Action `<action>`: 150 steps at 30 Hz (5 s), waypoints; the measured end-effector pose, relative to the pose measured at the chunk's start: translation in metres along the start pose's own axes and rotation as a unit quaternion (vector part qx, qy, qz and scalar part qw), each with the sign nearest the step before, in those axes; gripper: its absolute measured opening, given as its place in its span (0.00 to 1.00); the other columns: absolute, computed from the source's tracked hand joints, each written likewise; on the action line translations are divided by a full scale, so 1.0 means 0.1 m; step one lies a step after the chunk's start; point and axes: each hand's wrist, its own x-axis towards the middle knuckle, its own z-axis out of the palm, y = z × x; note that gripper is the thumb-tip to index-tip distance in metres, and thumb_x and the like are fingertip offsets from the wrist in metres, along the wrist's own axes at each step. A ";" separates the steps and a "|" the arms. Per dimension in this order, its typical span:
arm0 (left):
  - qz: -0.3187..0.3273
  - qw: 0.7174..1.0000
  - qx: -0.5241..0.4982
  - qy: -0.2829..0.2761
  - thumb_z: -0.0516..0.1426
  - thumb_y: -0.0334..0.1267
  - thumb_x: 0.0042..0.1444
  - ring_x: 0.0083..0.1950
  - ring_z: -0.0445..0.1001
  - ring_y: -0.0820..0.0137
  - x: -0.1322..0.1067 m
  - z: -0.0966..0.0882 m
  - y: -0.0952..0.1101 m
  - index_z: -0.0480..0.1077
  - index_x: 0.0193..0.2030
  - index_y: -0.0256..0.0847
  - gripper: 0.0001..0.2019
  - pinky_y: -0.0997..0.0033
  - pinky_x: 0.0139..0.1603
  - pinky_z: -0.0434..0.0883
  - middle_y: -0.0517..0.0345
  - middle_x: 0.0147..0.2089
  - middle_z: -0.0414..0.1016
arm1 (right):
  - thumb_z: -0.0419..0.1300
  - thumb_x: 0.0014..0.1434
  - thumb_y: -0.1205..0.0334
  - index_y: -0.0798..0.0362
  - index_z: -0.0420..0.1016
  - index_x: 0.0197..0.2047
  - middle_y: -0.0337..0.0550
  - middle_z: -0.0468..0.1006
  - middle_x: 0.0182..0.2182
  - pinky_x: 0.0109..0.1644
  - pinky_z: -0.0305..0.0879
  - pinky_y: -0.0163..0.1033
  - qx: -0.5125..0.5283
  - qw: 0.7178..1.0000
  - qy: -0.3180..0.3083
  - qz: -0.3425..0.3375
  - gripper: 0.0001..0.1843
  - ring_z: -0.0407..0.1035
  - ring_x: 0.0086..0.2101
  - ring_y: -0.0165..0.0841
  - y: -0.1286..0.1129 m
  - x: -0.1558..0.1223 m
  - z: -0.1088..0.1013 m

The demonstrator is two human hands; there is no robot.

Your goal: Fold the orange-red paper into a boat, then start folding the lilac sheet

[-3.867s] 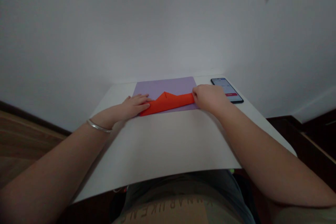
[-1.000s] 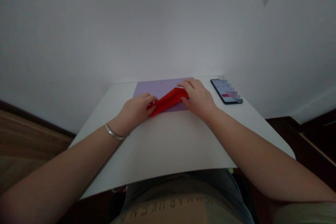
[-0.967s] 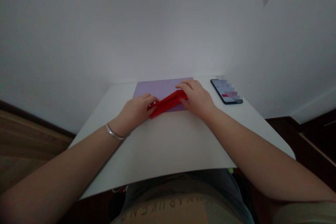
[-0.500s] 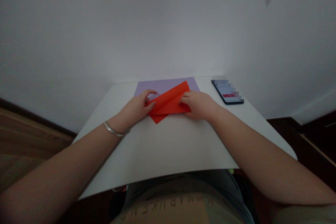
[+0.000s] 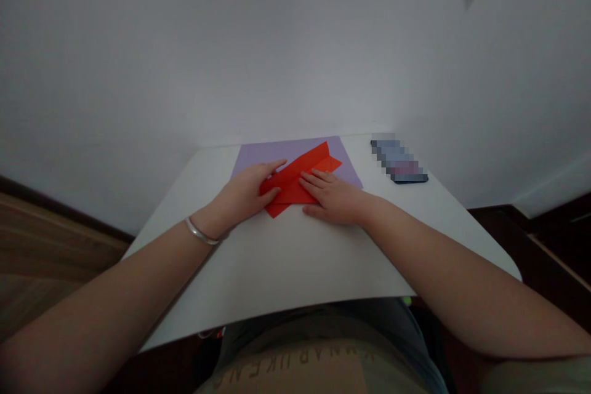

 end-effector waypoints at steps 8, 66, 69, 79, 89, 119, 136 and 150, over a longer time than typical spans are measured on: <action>0.096 0.989 0.103 -0.048 0.52 0.32 0.60 0.43 0.72 0.62 0.02 0.00 0.01 0.75 0.53 0.46 0.17 0.63 0.44 0.70 0.52 0.42 0.77 | 0.47 0.63 0.41 0.60 0.59 0.67 0.59 0.57 0.66 0.68 0.49 0.56 0.000 0.997 0.009 0.074 0.38 0.50 0.65 0.47 0.12 0.00 -0.04; 0.068 0.995 -0.034 -0.063 0.61 0.46 0.55 0.40 0.71 0.65 0.00 0.01 0.06 0.77 0.39 0.41 0.11 0.64 0.44 0.69 0.53 0.38 0.72 | 0.57 0.60 0.63 0.52 0.79 0.37 0.44 0.80 0.37 0.40 0.64 0.39 -0.014 0.991 0.109 -0.071 0.08 0.72 0.37 0.35 -0.16 0.05 -0.16; 0.092 0.993 -0.024 -0.066 0.59 0.45 0.57 0.41 0.71 0.65 0.01 0.03 0.05 0.78 0.40 0.41 0.11 0.65 0.45 0.68 0.52 0.38 0.74 | 0.57 0.60 0.63 0.52 0.78 0.36 0.45 0.79 0.37 0.40 0.62 0.39 0.001 0.994 0.100 -0.041 0.08 0.71 0.38 0.36 -0.21 0.07 -0.18; 0.090 0.994 -0.002 -0.065 0.58 0.44 0.58 0.40 0.72 0.65 0.02 0.03 0.06 0.76 0.39 0.41 0.10 0.66 0.42 0.68 0.53 0.38 0.74 | 0.57 0.59 0.59 0.52 0.74 0.34 0.44 0.76 0.35 0.38 0.59 0.39 0.015 0.995 0.097 0.032 0.08 0.68 0.37 0.36 -0.27 0.13 -0.12; 0.079 0.992 -0.003 -0.094 0.58 0.39 0.55 0.47 0.74 0.60 0.03 0.02 0.05 0.70 0.55 0.40 0.20 0.63 0.48 0.69 0.48 0.47 0.76 | 0.57 0.58 0.62 0.55 0.76 0.38 0.47 0.76 0.34 0.41 0.60 0.40 0.025 0.995 0.096 0.028 0.08 0.67 0.37 0.36 -0.26 0.17 -0.11; 0.077 0.993 0.010 -0.089 0.54 0.42 0.61 0.47 0.73 0.61 0.01 0.04 0.09 0.73 0.52 0.43 0.15 0.61 0.49 0.69 0.50 0.46 0.77 | 0.57 0.57 0.63 0.54 0.71 0.34 0.45 0.74 0.33 0.41 0.59 0.40 0.043 0.995 0.091 0.028 0.04 0.64 0.36 0.35 -0.25 0.23 -0.06; 0.033 0.993 -0.071 -0.093 0.56 0.37 0.57 0.48 0.76 0.61 0.03 -0.01 0.11 0.73 0.54 0.41 0.18 0.64 0.51 0.69 0.50 0.50 0.78 | 0.57 0.57 0.65 0.53 0.66 0.29 0.43 0.72 0.30 0.39 0.56 0.39 0.064 0.992 0.104 0.033 0.05 0.62 0.34 0.34 -0.25 0.22 -0.06; 0.027 0.986 -0.121 -0.109 0.56 0.35 0.55 0.40 0.76 0.67 0.04 -0.02 0.08 0.76 0.49 0.41 0.16 0.69 0.43 0.70 0.54 0.43 0.80 | 0.58 0.56 0.66 0.53 0.66 0.28 0.41 0.70 0.28 0.36 0.54 0.37 0.061 0.990 0.120 0.045 0.06 0.61 0.32 0.32 -0.26 0.20 -0.04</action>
